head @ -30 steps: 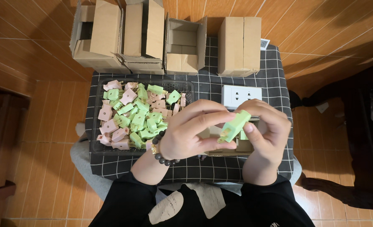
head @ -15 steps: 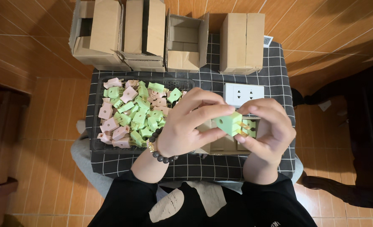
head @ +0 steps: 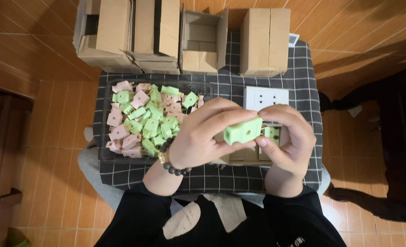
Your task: The person places green electrical adapters into small cardboard boxes, folds the boxes closed, and stacks them.
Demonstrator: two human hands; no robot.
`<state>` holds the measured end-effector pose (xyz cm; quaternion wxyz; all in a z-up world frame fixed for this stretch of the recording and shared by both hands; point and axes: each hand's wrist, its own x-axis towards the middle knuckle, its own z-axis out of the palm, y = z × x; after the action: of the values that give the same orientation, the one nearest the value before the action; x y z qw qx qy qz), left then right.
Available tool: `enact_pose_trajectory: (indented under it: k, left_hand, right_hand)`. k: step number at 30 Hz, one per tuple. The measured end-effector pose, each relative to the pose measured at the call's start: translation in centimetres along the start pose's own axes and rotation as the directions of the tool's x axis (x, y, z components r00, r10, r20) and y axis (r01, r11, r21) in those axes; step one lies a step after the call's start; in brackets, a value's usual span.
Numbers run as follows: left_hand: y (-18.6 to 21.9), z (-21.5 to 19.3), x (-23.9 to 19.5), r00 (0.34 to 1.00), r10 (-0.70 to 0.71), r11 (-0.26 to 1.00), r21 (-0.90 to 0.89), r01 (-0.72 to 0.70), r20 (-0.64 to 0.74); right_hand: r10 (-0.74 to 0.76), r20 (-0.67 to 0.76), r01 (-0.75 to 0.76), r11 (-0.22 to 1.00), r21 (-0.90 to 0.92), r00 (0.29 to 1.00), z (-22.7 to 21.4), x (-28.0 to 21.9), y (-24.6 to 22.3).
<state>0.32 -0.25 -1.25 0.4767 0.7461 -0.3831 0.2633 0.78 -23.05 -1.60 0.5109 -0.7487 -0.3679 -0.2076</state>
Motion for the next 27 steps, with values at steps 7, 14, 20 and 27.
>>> enact_pose_trajectory:
  k: [7,14,20,27]
  left_hand:
    - [-0.7,-0.2,2.4,0.985,-0.134,0.991,0.030,0.132,0.104]
    - [-7.3,6.1,7.4,0.736,-0.351,0.933,0.280,0.225,0.579]
    - [-17.2,16.7,3.4,0.646,-0.440,0.869,0.476,0.133,0.624]
    - [-20.7,22.1,1.4,0.714,-0.464,0.802,0.590,0.088,0.524]
  right_hand:
    - [0.083,0.037,-0.079,0.992,-0.100,0.996,-6.2,0.9,-0.5]
    - [0.377,-0.018,-0.377,0.926,-0.035,0.926,-13.1,-2.3,11.3]
    - [0.481,-0.030,-0.481,0.877,0.015,0.876,-8.3,-7.5,22.5]
    - [0.499,-0.101,-0.499,0.866,0.028,0.861,-2.6,-10.0,25.6]
